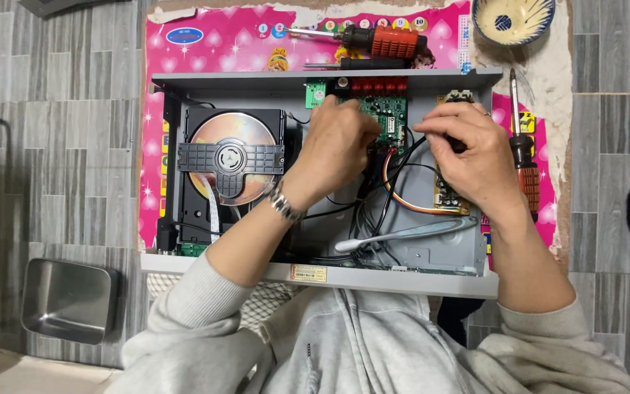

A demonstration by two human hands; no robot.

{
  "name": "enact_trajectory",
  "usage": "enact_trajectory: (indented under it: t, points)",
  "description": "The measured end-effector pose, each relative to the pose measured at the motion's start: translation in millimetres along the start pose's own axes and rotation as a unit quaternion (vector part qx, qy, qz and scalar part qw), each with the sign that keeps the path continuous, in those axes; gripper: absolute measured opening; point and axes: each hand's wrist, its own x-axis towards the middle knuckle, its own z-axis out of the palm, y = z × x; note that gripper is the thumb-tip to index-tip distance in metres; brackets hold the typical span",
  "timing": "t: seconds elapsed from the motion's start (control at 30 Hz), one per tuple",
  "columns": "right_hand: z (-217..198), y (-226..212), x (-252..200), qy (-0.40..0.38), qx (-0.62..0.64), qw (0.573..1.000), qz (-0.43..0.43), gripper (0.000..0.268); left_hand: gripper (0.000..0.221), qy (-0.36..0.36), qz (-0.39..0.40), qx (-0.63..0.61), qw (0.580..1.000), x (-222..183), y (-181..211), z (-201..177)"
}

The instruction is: Repairing an electronic device by connecting internal wiring and cleaning the circuit board with a brush

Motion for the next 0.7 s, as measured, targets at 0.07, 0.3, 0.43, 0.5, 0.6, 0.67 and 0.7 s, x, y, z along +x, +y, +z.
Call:
enact_trajectory:
  t: [0.07,0.3,0.43,0.5,0.6,0.67,0.7]
  points:
    - [-2,-11,4,-0.014,-0.007,1.000,0.008,0.019,0.012,0.020,0.026,0.018,0.999,-19,10,-15]
    - [-1,-43,22,-0.103,-0.135,0.985,-0.030,0.013,0.026,0.040,0.070,0.085,0.993,-102,39,-67]
    - [3,-51,26,-0.151,-0.224,0.963,-0.027,0.014,0.022,0.090,0.071,0.050,0.992,-145,28,-94]
    - [4,-57,29,-0.170,-0.267,0.948,-0.015,0.017,0.038,0.128,0.033,0.018,0.991,-164,14,-88]
    - [7,-53,29,-0.179,-0.279,0.943,-0.011,0.023,0.035,0.154,-0.034,0.076,0.985,-177,7,-83]
    - [9,-46,27,-0.181,-0.283,0.942,-0.006,0.022,0.023,0.171,-0.044,0.095,0.980,-185,-2,-72]
    - [9,-43,25,-0.180,-0.285,0.941,-0.007,0.022,0.013,0.191,-0.056,0.118,0.973,-189,-6,-66]
